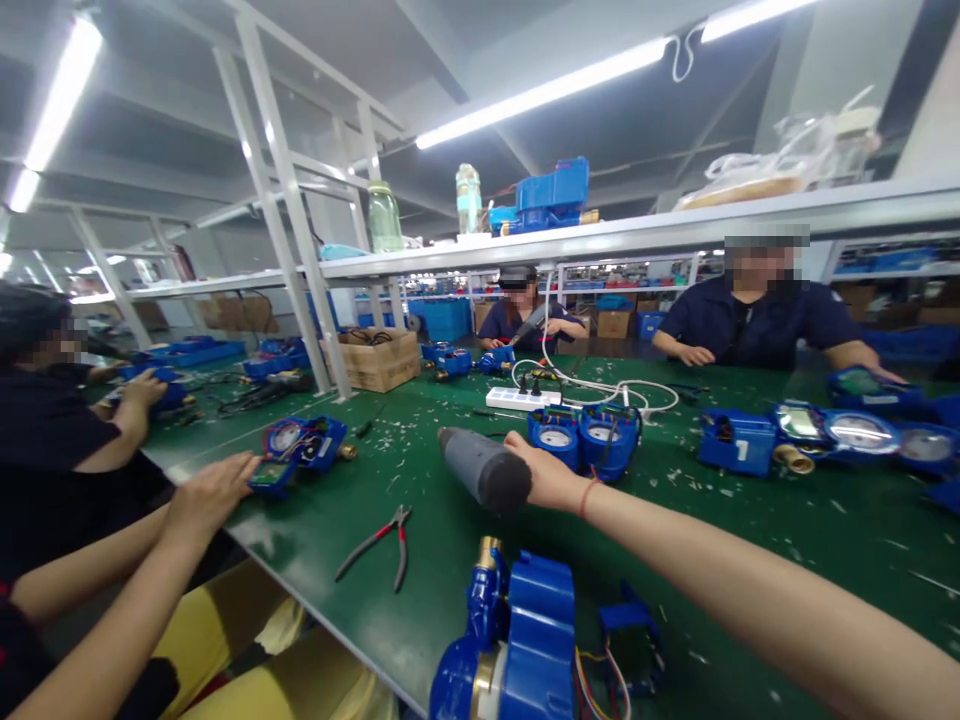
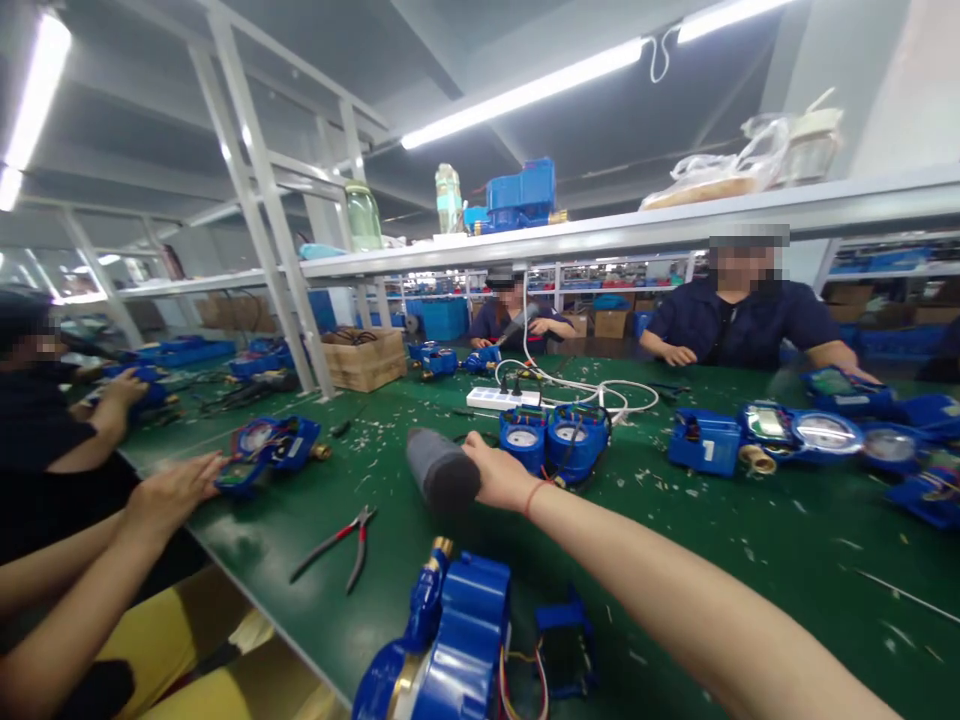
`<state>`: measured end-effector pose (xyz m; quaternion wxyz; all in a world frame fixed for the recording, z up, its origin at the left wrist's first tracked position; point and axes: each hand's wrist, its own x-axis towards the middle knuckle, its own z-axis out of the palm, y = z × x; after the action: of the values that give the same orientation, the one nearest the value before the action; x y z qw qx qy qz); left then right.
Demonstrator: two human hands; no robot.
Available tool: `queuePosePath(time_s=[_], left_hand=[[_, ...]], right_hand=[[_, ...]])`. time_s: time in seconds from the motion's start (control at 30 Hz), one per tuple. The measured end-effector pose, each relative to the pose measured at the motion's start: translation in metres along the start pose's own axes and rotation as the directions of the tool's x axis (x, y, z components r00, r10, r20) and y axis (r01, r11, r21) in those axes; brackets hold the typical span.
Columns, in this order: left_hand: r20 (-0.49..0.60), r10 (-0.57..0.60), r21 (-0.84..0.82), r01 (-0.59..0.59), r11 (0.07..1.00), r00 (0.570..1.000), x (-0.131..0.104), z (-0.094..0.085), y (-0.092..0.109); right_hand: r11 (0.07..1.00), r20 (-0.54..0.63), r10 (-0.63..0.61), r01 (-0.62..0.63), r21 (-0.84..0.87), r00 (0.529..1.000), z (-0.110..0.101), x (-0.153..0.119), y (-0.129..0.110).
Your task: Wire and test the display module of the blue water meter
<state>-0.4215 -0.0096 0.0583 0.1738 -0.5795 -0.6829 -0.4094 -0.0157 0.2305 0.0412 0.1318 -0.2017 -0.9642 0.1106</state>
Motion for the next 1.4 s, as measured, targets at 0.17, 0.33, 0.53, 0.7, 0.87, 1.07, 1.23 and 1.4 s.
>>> queuePosePath(time_s=[0.17,0.33,0.53,0.7,0.87,1.07,1.23,1.4], left_hand=[[0.123,-0.201,-0.343,0.232,0.91,0.972,-0.014,0.039,0.023],[0.346,-0.253,-0.613,0.422,0.668,0.903,-0.022,0.059,0.044],[0.379,-0.241,-0.668,0.445,0.596,0.893,-0.024,0.06,0.043],[0.199,-0.426,-0.554,0.46,0.694,0.882,-0.039,0.077,0.065],[0.001,-0.223,-0.451,0.199,0.87,0.975,-0.043,0.093,0.095],[0.116,0.993,0.989,-0.09,-0.115,0.0,-0.013,0.079,0.121],[0.946,0.297,0.033,0.873,-0.486,0.129,-0.012,0.06,0.137],[0.886,-0.038,-0.464,0.884,-0.062,0.462,-0.041,0.067,0.2]], right_hand=[[0.973,0.086,-0.143,0.156,-0.17,0.986,0.041,0.049,-0.009],[0.934,0.165,-0.201,0.239,-0.265,0.966,0.061,0.069,-0.013],[0.946,0.185,-0.136,0.183,-0.267,0.973,0.049,0.057,-0.012],[0.954,0.195,-0.145,0.19,-0.232,0.97,0.042,0.04,-0.021],[0.965,0.242,-0.189,0.226,-0.135,0.952,0.042,0.031,-0.032],[0.981,0.2,-0.185,0.194,-0.029,0.962,0.01,0.008,-0.028],[0.988,0.002,-0.097,0.095,0.125,0.995,-0.026,-0.07,-0.017],[0.966,-0.013,-0.005,0.008,0.258,1.0,-0.024,-0.169,-0.007]])
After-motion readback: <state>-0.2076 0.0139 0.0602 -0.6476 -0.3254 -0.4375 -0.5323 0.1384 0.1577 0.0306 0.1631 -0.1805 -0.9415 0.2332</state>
